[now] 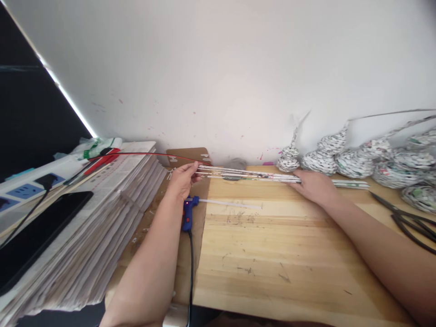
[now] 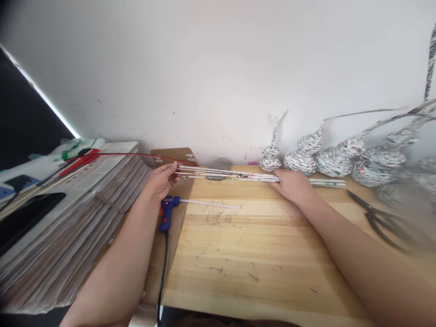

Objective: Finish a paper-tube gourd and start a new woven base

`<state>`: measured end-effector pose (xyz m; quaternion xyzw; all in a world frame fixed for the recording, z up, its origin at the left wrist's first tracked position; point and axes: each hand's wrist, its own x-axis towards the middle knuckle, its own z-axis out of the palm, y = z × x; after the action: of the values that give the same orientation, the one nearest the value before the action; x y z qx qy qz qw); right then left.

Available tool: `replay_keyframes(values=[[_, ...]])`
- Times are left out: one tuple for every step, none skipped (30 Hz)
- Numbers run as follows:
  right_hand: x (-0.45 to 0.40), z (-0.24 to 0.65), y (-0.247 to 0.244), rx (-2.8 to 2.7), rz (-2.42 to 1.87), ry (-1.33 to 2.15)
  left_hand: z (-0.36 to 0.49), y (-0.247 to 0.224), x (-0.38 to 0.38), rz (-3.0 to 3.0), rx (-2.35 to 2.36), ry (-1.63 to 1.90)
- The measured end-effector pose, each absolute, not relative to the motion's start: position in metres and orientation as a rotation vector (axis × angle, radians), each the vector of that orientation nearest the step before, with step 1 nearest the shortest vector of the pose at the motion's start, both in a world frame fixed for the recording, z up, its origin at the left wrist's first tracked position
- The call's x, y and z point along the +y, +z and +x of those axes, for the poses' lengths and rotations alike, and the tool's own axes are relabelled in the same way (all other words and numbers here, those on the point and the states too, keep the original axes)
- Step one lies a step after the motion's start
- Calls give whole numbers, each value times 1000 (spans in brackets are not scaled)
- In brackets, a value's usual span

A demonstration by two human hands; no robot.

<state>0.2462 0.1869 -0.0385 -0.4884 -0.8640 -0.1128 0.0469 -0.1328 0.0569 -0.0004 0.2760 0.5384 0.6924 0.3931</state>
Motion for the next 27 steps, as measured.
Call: replay_keyframes(values=[[187,246,-39,-2635,-1485,-350,-133,-1,57,703,1355,1761],[188,246,-39,-2631,-1481,-355,-133,-2,57,707,1346,1763],[188,246,-40,-2628,-1480,-360,-133,-2,57,711,1340,1766],[188,246,-40,-2625,-1481,-366,-133,-3,58,715,1338,1767],[188,246,-40,-2623,-1484,-370,-133,-4,58,718,1339,1769],[187,246,-40,-2622,-1488,-374,-133,-4,58,719,1342,1771],[187,246,-40,-2621,-1490,-375,-133,-5,59,719,1349,1774],[186,245,-39,-2620,-1493,-373,-133,-6,59,719,1357,1777],[186,245,-39,-2620,-1495,-369,-133,-8,60,720,1367,1778],[185,245,-38,-2619,-1498,-363,-134,-9,61,720,1377,1778],[185,244,-38,-2619,-1500,-357,-134,-10,61,721,1388,1778],[184,244,-37,-2618,-1503,-353,-135,-11,62,722,1398,1778],[184,244,-37,-2617,-1508,-352,-135,-13,62,722,1408,1777],[184,245,-36,-2617,-1513,-351,-135,-13,63,722,1416,1776],[184,245,-36,-2618,-1516,-352,-135,-14,63,722,1422,1776],[184,245,-36,-2620,-1518,-354,-135,-14,63,721,1427,1776],[184,245,-36,-2622,-1519,-355,-135,-14,63,721,1430,1777],[184,246,-36,-2623,-1518,-356,-135,-14,63,720,1432,1778],[185,246,-36,-2623,-1512,-357,-135,-13,63,720,1434,1781],[185,246,-37,-2622,-1504,-356,-134,-13,62,719,1436,1784],[184,246,-37,-2618,-1496,-356,-134,-12,62,718,1438,1788],[184,245,-37,-2614,-1488,-355,-133,-12,62,716,1440,1794],[183,245,-37,-2610,-1479,-353,-132,-11,62,713,1441,1803],[183,244,-36,-2606,-1471,-349,-131,-11,62,710,1441,1813],[182,244,-36,-2602,-1464,-345,-131,-10,62,706,1440,1823],[181,243,-35,-2596,-1455,-342,-130,-10,62,701,1438,1833],[180,243,-34,-2591,-1441,-336,-129,-10,63,696,1436,1843]])
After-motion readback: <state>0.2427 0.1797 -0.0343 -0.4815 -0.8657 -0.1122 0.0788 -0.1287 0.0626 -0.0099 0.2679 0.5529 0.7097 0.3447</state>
